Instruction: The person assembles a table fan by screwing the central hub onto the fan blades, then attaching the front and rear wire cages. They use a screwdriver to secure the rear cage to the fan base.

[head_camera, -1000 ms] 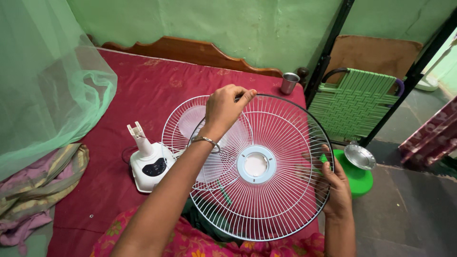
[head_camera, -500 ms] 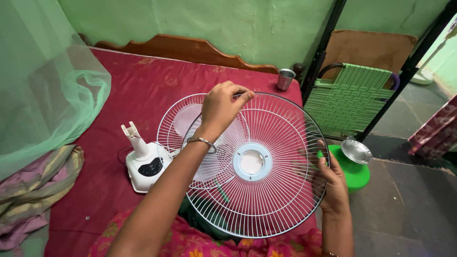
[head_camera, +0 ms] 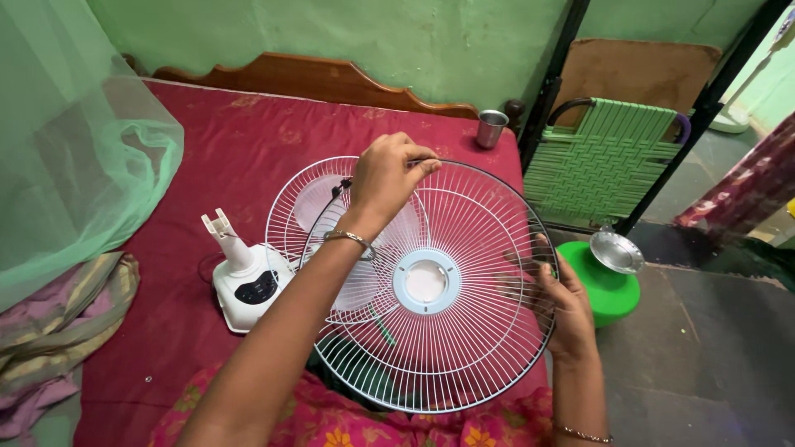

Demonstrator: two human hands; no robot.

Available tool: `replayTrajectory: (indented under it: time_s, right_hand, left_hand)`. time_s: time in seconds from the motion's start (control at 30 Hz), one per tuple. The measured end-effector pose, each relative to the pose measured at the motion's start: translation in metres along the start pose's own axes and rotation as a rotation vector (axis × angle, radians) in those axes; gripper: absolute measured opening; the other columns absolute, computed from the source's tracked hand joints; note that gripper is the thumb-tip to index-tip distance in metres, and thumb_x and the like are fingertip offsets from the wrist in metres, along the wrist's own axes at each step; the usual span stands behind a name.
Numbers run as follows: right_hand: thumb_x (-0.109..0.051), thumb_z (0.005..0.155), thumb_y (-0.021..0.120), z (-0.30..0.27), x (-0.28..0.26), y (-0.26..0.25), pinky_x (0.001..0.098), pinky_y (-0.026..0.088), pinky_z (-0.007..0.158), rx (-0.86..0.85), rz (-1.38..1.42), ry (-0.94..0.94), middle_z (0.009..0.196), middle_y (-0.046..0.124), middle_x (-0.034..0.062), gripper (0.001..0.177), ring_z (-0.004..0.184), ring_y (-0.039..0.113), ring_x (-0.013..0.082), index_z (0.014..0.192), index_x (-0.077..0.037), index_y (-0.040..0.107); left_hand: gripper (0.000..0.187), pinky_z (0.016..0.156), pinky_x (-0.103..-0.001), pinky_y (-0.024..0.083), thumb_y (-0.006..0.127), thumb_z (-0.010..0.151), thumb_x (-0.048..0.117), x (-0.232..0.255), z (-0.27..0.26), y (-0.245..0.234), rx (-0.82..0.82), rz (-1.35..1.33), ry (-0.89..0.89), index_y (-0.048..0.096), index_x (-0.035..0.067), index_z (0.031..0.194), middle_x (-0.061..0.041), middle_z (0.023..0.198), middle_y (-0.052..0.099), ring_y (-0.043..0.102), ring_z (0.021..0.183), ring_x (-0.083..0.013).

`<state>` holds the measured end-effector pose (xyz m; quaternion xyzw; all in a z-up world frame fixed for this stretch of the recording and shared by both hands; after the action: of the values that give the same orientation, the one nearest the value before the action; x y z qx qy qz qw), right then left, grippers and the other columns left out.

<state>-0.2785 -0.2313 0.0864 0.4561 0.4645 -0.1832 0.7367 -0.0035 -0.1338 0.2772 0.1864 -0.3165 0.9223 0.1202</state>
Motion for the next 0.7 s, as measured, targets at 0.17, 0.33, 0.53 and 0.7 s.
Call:
replayTrajectory:
  time_s: [0.17, 0.33, 0.53, 0.7]
  right_hand:
    - [-0.022, 0.102, 0.059, 0.000, -0.005, -0.010, 0.0400, 0.058, 0.080, 0.101, -0.150, -0.042, 0.123, 0.071, 0.0149, 0.048, 0.094, 0.071, 0.0224, 0.147, -0.008, 0.057]
    - [-0.017, 0.099, 0.066, 0.000, -0.016, -0.009, 0.0381, 0.062, 0.077, 0.175, -0.191, -0.125, 0.115, 0.073, 0.0162, 0.044, 0.088, 0.073, 0.0229, 0.139, 0.001, 0.062]
    - [-0.015, 0.096, 0.067, -0.003, -0.018, -0.001, 0.0381, 0.063, 0.075, 0.199, -0.217, -0.133, 0.110, 0.075, 0.0163, 0.042, 0.083, 0.076, 0.0238, 0.134, 0.003, 0.064]
    - [-0.015, 0.097, 0.069, -0.005, -0.022, -0.003, 0.0353, 0.062, 0.073, 0.238, -0.289, -0.173, 0.106, 0.075, 0.0137, 0.042, 0.081, 0.073, 0.0198, 0.135, 0.002, 0.065]
  left_hand:
    - [0.021, 0.069, -0.039, 0.052, 0.082, 0.082, 0.035, -0.006, -0.006, 0.000, 0.012, -0.028, -0.020, 0.083, 0.016, 0.089, -0.001, 0.079, 0.068, 0.064, 0.079, -0.0207]
    - [0.020, 0.068, -0.039, 0.052, 0.082, 0.081, 0.035, -0.016, -0.010, 0.006, -0.002, -0.030, -0.078, 0.083, 0.017, 0.088, -0.001, 0.077, 0.068, 0.064, 0.078, -0.0201]
    - [0.021, 0.070, -0.039, 0.052, 0.083, 0.081, 0.034, -0.016, -0.014, 0.007, 0.031, -0.042, -0.029, 0.083, 0.015, 0.090, -0.002, 0.079, 0.068, 0.064, 0.080, -0.0215]
    - [0.020, 0.070, -0.038, 0.052, 0.083, 0.081, 0.033, -0.014, -0.016, 0.007, 0.044, -0.052, -0.010, 0.083, 0.015, 0.089, -0.001, 0.081, 0.069, 0.064, 0.081, -0.0205]
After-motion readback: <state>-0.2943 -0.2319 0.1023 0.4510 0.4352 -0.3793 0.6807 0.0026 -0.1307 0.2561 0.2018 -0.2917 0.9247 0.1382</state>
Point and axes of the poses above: each hand's wrist, its own z-axis towards the middle knuckle, its own y-axis out of the palm, x = y × z, the point moved 9 cm from there along z, towards the middle knuckle
